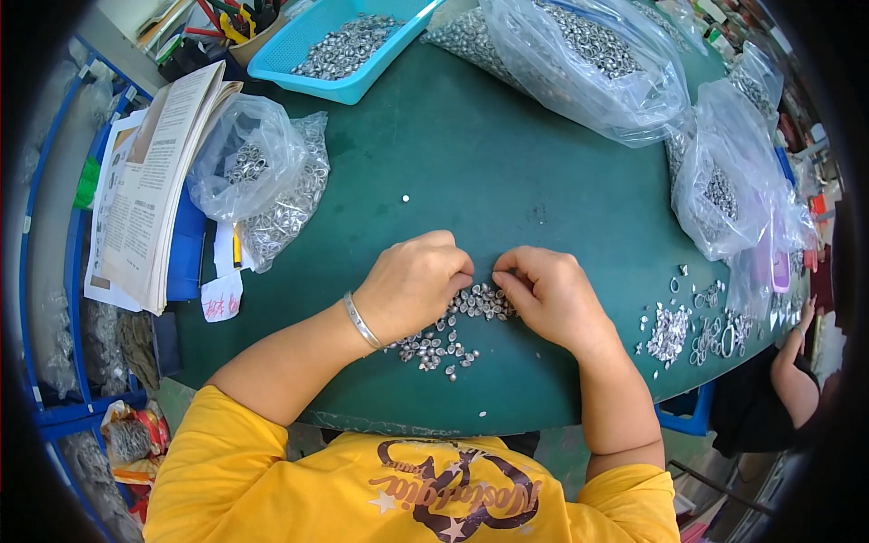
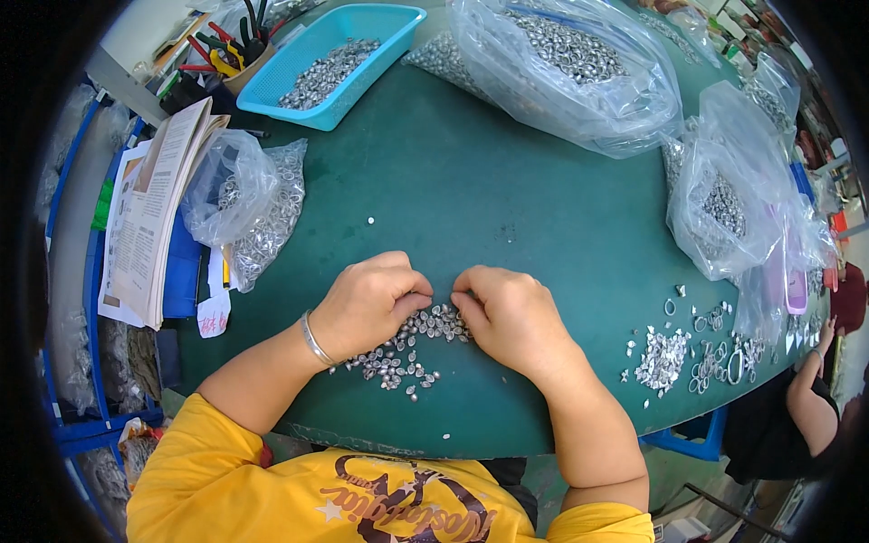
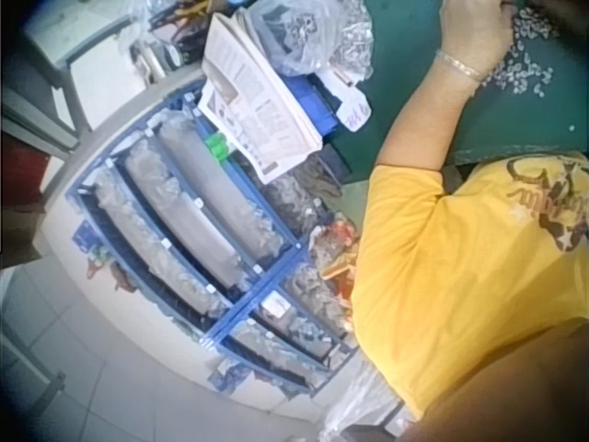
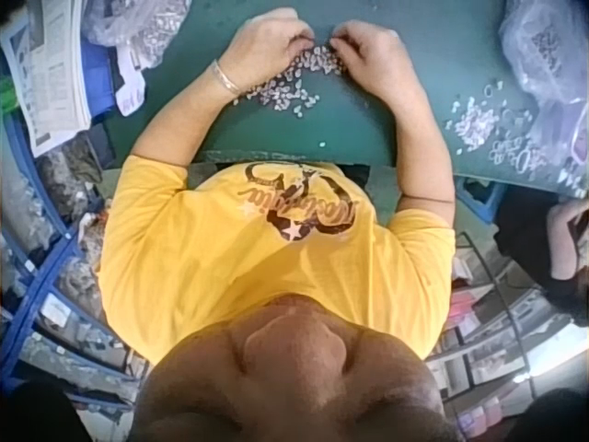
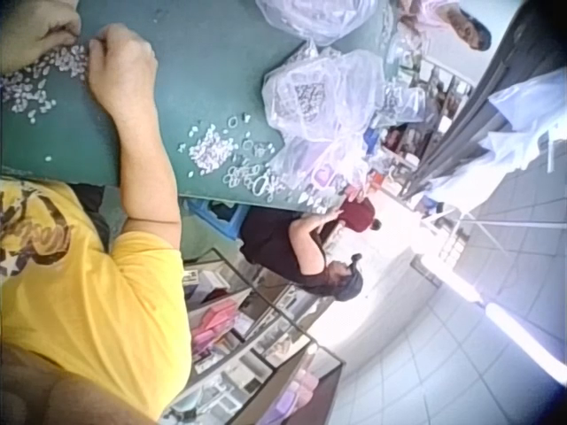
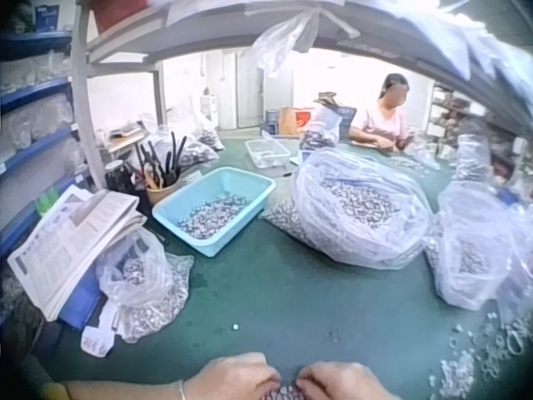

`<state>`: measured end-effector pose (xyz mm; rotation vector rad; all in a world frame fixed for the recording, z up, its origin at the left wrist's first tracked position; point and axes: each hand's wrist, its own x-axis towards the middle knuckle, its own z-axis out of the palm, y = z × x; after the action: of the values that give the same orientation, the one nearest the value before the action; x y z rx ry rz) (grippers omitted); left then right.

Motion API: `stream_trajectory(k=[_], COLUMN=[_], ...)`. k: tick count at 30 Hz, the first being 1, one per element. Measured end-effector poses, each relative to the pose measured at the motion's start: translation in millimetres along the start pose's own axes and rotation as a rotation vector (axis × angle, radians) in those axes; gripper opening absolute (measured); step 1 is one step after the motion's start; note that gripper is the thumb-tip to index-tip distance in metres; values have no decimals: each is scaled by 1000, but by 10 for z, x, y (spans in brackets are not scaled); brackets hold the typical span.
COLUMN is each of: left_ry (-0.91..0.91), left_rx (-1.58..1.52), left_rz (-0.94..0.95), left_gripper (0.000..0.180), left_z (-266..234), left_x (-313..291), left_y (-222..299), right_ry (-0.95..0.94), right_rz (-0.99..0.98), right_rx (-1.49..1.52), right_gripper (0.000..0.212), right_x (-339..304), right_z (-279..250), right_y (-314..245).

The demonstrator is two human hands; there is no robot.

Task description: The person picks up and organizes small metallic rings and components by hand on a green workbench, occasionally gathering them into a small pile.

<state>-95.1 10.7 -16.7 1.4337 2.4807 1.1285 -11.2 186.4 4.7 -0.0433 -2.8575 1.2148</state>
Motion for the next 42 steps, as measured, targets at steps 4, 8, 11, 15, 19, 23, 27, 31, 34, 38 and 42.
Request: stream_trajectory(k=[4,8,11,15,19,23,27,31,34,38,42], left_ry=[-31,-220,-183,-204,-210,-207,-194,-168,-140,-115,-171], left_rx=[-428,-1222,-1518,-1540,-1591,-1602,-1626,-1719,-1766,-771,-194], left_rz=[-239,-723,-755,-774,-751,-744,-750,-725,-695,-524,-188], left_gripper=[7,14,13,13,13,12,11,13,13,8,11], left_z=[-36,-125,-108,-122,-113,-97,-100,-127,-207,-289,-221], left_x=[46,78,59,72,57,45,46,52,63,92,45], left_y=[11,-26,-73,-61,-83,-110,-110,-126,-218,-145,-64], right_ry=[39,137,76,58,91,85,-19,-150,-279,-133,28], right_rz=[9,-97,-65,-58,-29,31,184,293,207,309,-137], right_rx=[-25,-64,-146,-118,50,195,506,864,1505,894,-31], right_gripper=[7,6,7,7,7,10,15,14,11,12,8], right_x=[21,43,21,27,54,47,38,32,36,5,-21], right_z=[-11,1,-53,-29,-30,-26,-51,-118,-165,-194,2], right_y=[55,113,82,84,90,99,125,118,162,84,93])
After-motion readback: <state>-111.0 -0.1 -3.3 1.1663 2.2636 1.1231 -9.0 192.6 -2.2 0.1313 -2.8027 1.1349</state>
